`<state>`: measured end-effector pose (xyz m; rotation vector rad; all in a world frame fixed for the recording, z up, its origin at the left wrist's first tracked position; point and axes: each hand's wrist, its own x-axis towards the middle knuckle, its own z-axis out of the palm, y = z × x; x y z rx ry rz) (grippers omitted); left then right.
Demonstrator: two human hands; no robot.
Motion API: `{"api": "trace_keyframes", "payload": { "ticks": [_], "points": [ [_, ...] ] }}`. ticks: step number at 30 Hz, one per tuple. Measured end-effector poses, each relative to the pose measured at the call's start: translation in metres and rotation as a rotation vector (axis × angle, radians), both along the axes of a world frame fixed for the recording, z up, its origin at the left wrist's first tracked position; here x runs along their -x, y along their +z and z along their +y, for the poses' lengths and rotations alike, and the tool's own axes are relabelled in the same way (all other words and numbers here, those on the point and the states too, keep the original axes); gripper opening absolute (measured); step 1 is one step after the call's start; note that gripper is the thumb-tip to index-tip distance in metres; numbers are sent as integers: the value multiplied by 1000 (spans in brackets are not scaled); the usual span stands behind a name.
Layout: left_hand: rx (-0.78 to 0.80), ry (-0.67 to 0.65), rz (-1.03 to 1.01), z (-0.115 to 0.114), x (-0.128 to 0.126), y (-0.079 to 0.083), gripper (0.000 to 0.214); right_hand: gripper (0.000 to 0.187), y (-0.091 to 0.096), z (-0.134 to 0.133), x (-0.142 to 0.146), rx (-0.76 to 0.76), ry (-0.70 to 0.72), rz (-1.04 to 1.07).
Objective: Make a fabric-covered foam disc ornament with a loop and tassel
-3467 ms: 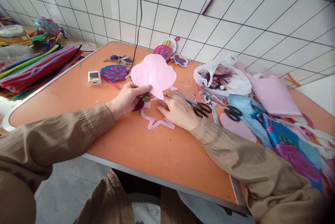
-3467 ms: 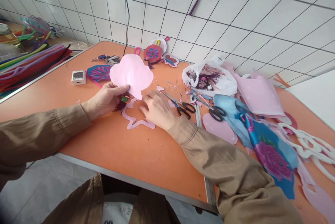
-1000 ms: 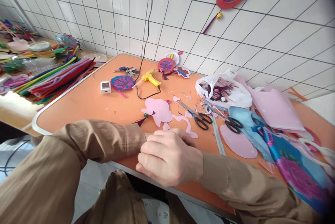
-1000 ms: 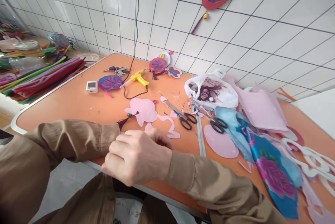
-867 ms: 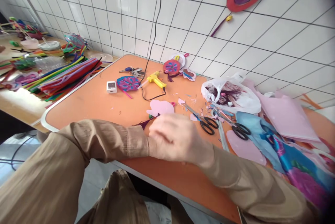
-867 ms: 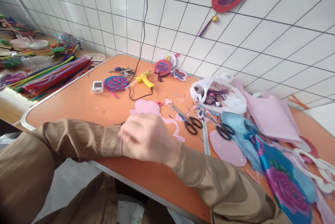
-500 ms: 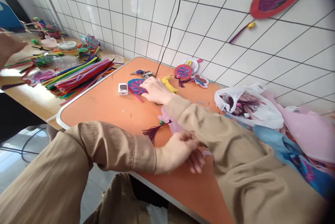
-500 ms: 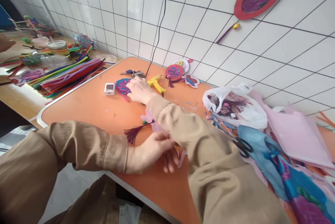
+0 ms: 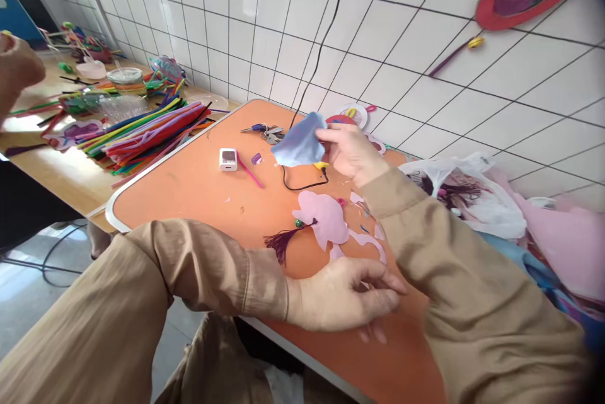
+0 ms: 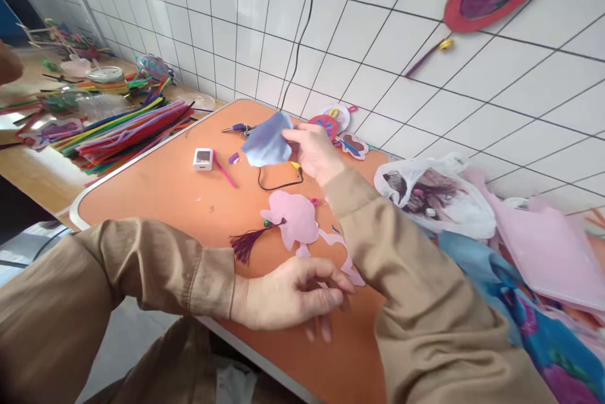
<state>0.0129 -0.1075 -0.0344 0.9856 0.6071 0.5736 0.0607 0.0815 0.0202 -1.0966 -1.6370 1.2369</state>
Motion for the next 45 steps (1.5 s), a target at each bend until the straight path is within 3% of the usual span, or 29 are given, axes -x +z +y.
{"api": "trace_keyframes", "payload": {
  "ticks": [3,5,8,10,11,14,16,19,21,23,26,30,32,36,38,40,43,45],
  "points": [
    [-61,30,-57,2,5,4,11,9,2,-22,-44,172,-70,218],
    [-54,19,-115,7,9,6,28,11,-2,-40,-71,198,-133,263],
    [-52,80,-135,20,12,7,54,5,-13,-75,-101,66,-277,271],
    [2,118,-148,30,12,7,61,7,-22,-102,-113,-306,-399,110],
    [45,137,-174,35,11,7,64,10,-28,-115,-117,-496,-398,-68],
    [116,160,-262,45,8,5,59,23,-46,-145,-120,-1054,-136,-447],
    [124,201,-306,47,7,4,48,23,-58,-155,-119,-1258,25,-544],
    [146,257,-271,46,7,1,35,21,-68,-157,-119,-1346,136,-542],
    [196,289,-203,45,8,-1,31,16,-69,-155,-122,-1333,104,-476],
    [238,321,-133,44,10,-1,28,10,-69,-153,-125,-1280,-39,-388],
    [205,298,-43,45,13,-1,28,38,-70,-150,-129,-1108,-242,-314],
    [7,196,140,50,15,0,30,66,-75,-149,-130,-852,-169,-268],
    [-119,147,250,52,15,1,32,55,-76,-150,-128,-806,-141,-246],
    [-256,200,304,54,22,6,46,8,-75,-152,-126,-698,-162,-76],
    [-357,229,301,54,28,11,65,6,-75,-151,-126,-543,-227,44],
    [-568,215,361,54,34,15,75,10,-75,-149,-125,-372,-293,132],
    [-863,201,450,54,39,17,78,19,-76,-148,-123,-197,-347,185],
    [-911,274,480,54,38,16,63,20,-76,-148,-121,-144,-356,189]
  ]
}}
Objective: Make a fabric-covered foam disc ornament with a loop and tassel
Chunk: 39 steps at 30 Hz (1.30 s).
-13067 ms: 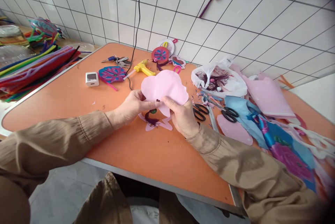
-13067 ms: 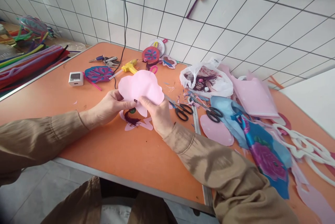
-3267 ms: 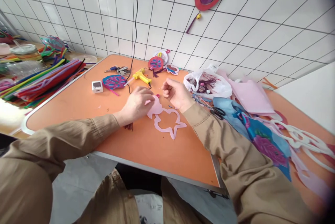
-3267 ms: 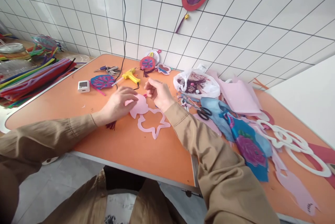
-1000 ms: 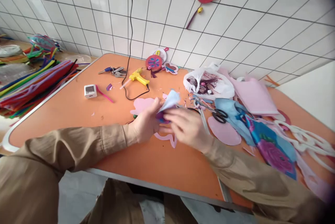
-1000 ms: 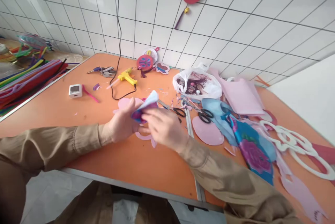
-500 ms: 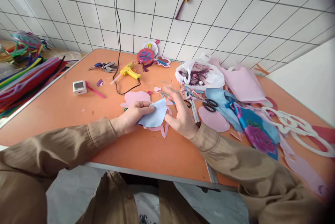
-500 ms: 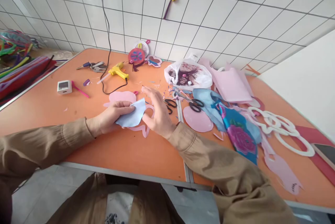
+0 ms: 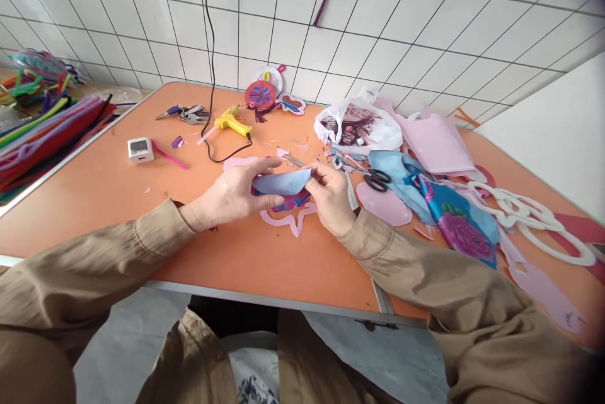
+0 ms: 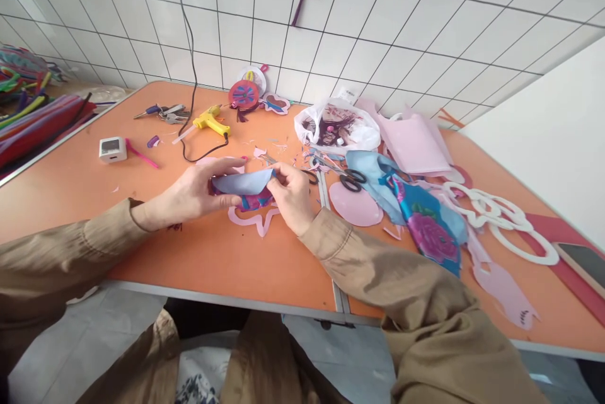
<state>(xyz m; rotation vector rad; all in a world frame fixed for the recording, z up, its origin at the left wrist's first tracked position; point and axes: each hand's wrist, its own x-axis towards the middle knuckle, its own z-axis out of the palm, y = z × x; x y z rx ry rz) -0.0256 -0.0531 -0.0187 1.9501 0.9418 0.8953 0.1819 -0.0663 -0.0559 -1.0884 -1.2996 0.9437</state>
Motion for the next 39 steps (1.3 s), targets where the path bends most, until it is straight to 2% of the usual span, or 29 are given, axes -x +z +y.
{"api": "trace_keyframes", "payload": {
  "ticks": [2,4,7,10,15,21,25,29,31,33,35,37,39],
  "points": [
    [59,39,-38,0,-2,-2,34,19,0,-1,2,30,5,15],
    [198,36,-112,1,-4,-3,21,22,0,-1,3,52,14,37],
    [443,54,-245,3,-4,-3,36,33,-1,-2,4,83,28,64],
    [576,74,-369,3,-4,-2,50,40,-1,-2,5,79,34,82],
    [545,-77,-354,2,-3,2,51,45,-1,-2,3,84,57,89],
    [523,-23,-327,8,-3,-7,29,47,0,-2,1,-44,35,-83],
    [471,-48,-257,12,-1,-10,23,40,2,-4,0,-27,40,-177],
    [341,-205,-41,7,0,-8,27,37,3,-7,-1,-93,70,-224],
    [342,-299,65,2,1,-5,32,36,4,-7,-1,-152,73,-263],
    [324,-329,87,-1,3,0,38,37,3,-6,-2,-186,49,-295],
    [246,-205,16,1,6,6,46,37,2,-5,-2,-198,-2,-330],
    [147,71,-15,9,10,10,50,35,1,-4,-2,-194,-39,-364],
    [-9,339,187,21,17,12,40,29,0,-3,-2,-186,-43,-379]
  ]
}}
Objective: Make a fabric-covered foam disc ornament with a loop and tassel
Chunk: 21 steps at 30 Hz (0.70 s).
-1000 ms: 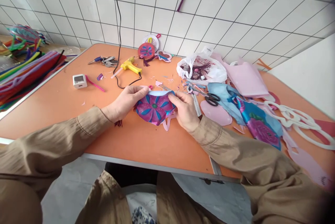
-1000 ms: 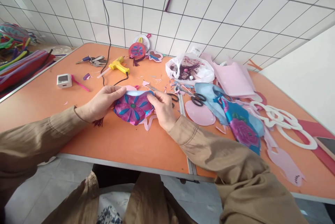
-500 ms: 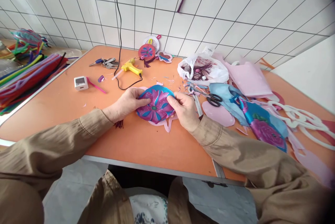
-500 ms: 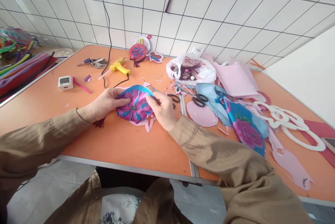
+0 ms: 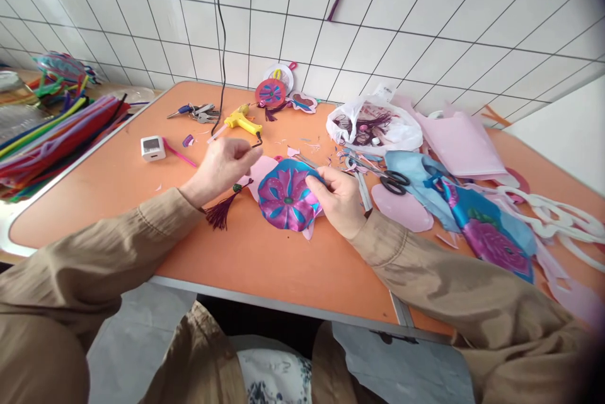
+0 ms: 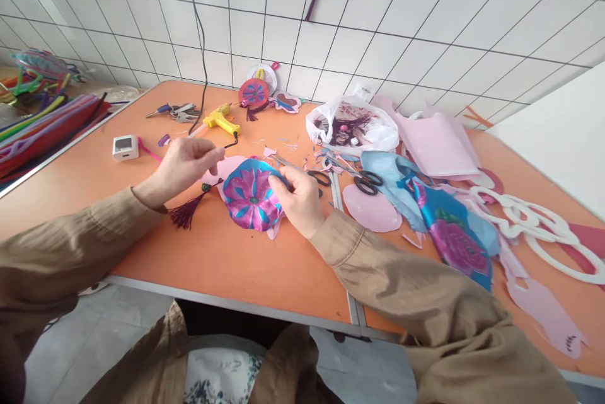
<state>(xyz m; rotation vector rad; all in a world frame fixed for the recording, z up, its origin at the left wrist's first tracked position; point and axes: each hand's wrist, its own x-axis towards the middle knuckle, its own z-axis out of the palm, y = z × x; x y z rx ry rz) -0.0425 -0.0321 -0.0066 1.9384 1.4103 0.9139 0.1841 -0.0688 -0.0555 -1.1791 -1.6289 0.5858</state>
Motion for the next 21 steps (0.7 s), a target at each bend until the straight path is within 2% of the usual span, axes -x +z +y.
{"api": "trace_keyframes", "payload": {
  "ticks": [2,3,5,8,11,16,18,21],
  "points": [
    [-92,209,298,13,7,-1,42,21,-1,1,0,0,7,-7],
    [-107,258,386,19,10,-3,44,18,-1,1,1,-6,9,-11],
    [-86,268,475,26,14,-7,43,17,-2,1,1,-17,16,-23],
    [-27,216,474,31,15,-16,25,17,-4,0,1,-14,76,-23],
    [18,161,354,31,14,-25,31,16,-6,0,1,-62,116,-56],
    [211,154,-147,30,13,-28,52,16,-7,0,1,-99,84,-108],
    [246,177,-260,28,11,-25,44,16,-7,0,1,-88,67,-117],
    [255,183,-303,25,8,-19,14,16,-8,0,1,-116,62,-131]
  ]
}}
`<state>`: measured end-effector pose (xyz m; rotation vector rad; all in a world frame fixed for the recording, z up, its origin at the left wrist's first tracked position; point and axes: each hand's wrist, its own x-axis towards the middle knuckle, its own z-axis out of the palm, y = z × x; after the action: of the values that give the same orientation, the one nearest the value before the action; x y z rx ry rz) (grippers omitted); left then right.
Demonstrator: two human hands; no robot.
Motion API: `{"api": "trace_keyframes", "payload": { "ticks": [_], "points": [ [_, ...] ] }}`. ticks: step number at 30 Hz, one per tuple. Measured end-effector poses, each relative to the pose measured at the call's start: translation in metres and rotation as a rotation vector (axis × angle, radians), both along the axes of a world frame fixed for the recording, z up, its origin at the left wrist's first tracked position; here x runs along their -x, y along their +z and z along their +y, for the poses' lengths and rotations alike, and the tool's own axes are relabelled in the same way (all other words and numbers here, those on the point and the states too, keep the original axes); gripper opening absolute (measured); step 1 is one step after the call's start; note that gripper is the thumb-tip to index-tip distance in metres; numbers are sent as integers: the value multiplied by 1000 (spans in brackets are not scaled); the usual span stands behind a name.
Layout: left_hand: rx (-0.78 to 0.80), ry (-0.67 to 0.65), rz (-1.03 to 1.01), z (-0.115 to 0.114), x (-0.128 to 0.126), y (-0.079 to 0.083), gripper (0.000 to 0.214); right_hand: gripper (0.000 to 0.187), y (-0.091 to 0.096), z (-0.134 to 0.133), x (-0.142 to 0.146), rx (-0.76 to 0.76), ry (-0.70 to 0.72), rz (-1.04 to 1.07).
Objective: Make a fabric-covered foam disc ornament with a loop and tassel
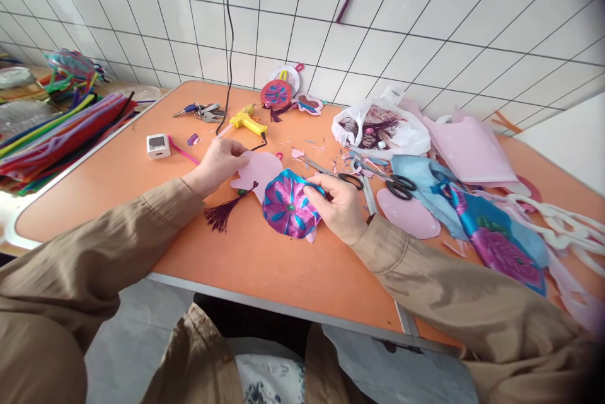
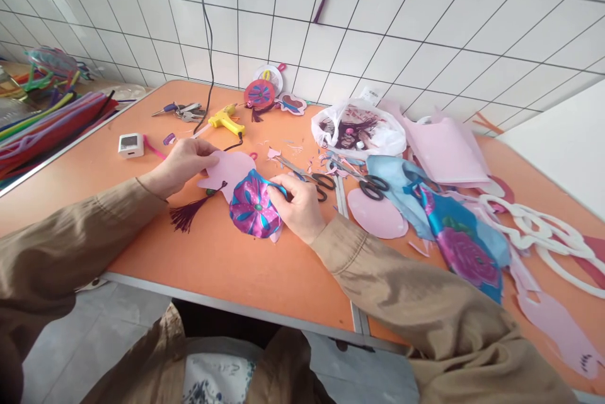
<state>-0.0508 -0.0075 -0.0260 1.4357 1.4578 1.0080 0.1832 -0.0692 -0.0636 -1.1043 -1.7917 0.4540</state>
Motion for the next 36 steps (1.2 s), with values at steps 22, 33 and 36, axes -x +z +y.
{"api": "trace_keyframes", "payload": {
  "ticks": [22,33,36],
  "points": [
    [200,-40,-724,-16,-15,0,17,21,-6,-8,2,-443,437,-169],
    [220,-80,-771,-18,-17,-8,11,16,7,-10,0,-262,165,-21],
    [193,-94,-789,-20,-17,-9,13,16,8,-3,-2,-218,125,37]
  ]
}}
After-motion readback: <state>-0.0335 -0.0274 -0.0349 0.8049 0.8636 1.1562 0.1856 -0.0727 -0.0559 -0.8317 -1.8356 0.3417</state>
